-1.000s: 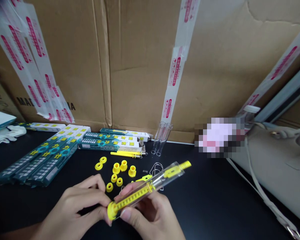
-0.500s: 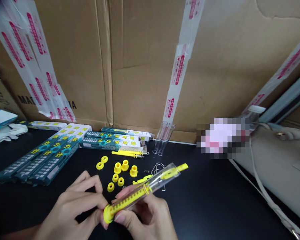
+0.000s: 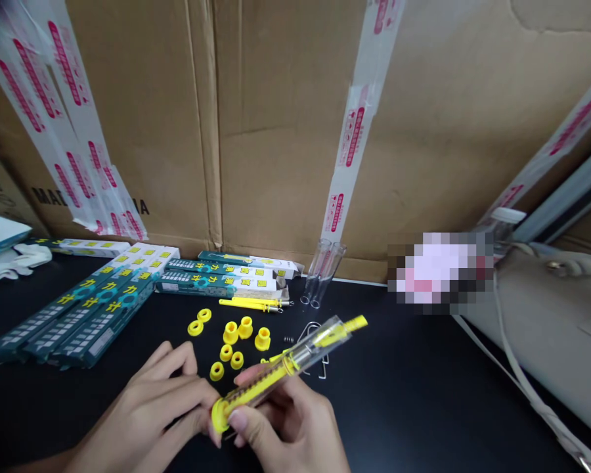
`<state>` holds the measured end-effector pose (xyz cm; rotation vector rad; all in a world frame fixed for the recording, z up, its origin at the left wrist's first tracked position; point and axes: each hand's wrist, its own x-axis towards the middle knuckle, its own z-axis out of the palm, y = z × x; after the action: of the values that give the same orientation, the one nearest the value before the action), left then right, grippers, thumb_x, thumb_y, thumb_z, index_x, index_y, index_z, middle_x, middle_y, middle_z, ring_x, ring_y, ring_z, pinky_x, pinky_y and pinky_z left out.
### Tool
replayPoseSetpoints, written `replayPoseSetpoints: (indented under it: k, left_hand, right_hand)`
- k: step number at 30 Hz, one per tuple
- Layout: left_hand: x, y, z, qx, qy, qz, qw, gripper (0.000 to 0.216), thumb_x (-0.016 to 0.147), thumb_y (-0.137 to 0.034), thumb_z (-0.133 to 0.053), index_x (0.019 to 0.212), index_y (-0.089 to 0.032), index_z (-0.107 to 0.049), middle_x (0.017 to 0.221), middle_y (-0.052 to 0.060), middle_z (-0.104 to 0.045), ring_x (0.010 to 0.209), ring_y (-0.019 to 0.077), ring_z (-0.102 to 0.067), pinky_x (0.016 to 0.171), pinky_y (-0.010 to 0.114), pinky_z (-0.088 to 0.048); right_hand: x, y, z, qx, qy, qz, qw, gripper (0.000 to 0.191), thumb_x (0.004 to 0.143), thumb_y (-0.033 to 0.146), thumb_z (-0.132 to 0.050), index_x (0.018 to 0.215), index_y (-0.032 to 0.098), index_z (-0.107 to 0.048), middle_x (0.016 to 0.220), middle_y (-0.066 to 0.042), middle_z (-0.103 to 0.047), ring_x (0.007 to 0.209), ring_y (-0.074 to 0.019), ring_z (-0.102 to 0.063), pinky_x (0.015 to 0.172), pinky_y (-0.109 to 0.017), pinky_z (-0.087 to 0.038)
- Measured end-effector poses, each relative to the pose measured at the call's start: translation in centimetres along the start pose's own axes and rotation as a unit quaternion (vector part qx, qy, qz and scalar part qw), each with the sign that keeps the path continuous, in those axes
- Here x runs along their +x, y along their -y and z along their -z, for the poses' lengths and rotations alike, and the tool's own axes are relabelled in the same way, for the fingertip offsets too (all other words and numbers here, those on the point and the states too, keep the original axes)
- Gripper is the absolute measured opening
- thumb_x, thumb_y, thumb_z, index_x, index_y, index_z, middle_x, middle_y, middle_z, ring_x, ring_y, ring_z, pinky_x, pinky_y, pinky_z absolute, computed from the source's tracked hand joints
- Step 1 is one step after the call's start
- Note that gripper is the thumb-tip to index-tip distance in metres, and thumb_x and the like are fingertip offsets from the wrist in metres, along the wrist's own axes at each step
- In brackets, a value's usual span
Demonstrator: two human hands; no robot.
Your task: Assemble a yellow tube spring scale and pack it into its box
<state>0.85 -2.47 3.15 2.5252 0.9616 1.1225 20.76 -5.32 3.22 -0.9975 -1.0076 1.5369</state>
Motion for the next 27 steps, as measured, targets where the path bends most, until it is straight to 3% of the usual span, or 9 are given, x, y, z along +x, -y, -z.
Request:
replayPoseSetpoints:
  k: [3, 6, 12, 17, 27]
  left_hand:
    - [-0.5, 0.5, -0.5, 0.01, 0.036, -0.014, 0.999, 0.03, 0.085, 0.001, -0.078, 0.078, -0.025, -0.064, 0.071, -0.009, -0.064, 0.075, 0.0203, -0.046, 0.072, 0.032, -0.029]
    - [-0.8, 0.8, -0.8, -0.01, 0.028, -0.006, 1.0, 0.026, 0.087, -0.002, -0.078, 0.083, -0.025, -0.066, 0.075, -0.007, -0.064, 0.078, 0.0211, -0.044, 0.073, 0.031, -0.031]
    - [-0.3, 0.3, -0.2, 0.009, 0.03, -0.024, 0.999, 0.026, 0.093, -0.004, -0.072, 0.079, -0.025, -0.066, 0.07, -0.007, -0.063, 0.074, 0.0213, -0.044, 0.07, 0.031, -0.03]
    - [0.3, -0.2, 0.6, 0.024, 0.035, -0.032, 0.999, 0.028, 0.089, -0.003, -0.077, 0.076, -0.025, -0.067, 0.065, -0.009, -0.065, 0.071, 0.0197, -0.046, 0.069, 0.031, -0.032]
    - [0.0, -0.2, 0.7, 0.028, 0.038, -0.038, 0.998, 0.029, 0.101, -0.009, -0.061, 0.079, -0.026, -0.069, 0.065, -0.007, -0.065, 0.071, 0.0199, -0.047, 0.067, 0.032, -0.034]
  right_hand:
    - [0.2, 0.5, 0.3, -0.01, -0.004, -0.002, 1.0, 0.034, 0.076, 0.043, -0.093, 0.097, 0.02, -0.08, 0.085, -0.003, -0.076, 0.058, -0.0109, -0.066, 0.048, -0.018, -0.057]
    - [0.1, 1.0, -0.2, -0.014, -0.034, 0.007, 0.999, 0.036, 0.073, 0.044, -0.094, 0.093, 0.017, -0.08, 0.097, -0.007, -0.076, 0.056, -0.0102, -0.065, 0.043, -0.018, -0.057]
    - [0.0, 1.8, -0.4, 0.04, -0.009, 0.008, 0.999, 0.049, 0.075, 0.035, -0.094, 0.116, 0.023, -0.071, 0.096, -0.004, -0.079, 0.065, -0.0141, -0.071, 0.052, -0.021, -0.063]
    - [0.0, 2.4, 0.2, 0.019, 0.018, 0.008, 1.0, 0.033, 0.084, 0.038, -0.088, 0.104, 0.019, -0.07, 0.097, -0.007, -0.082, 0.065, -0.0134, -0.074, 0.059, -0.023, -0.065]
    - [-0.1, 1.2, 0.3, 0.014, 0.007, -0.007, 1.0, 0.038, 0.079, 0.042, -0.091, 0.099, 0.019, -0.068, 0.094, -0.009, -0.084, 0.068, -0.0184, -0.079, 0.067, -0.03, -0.066]
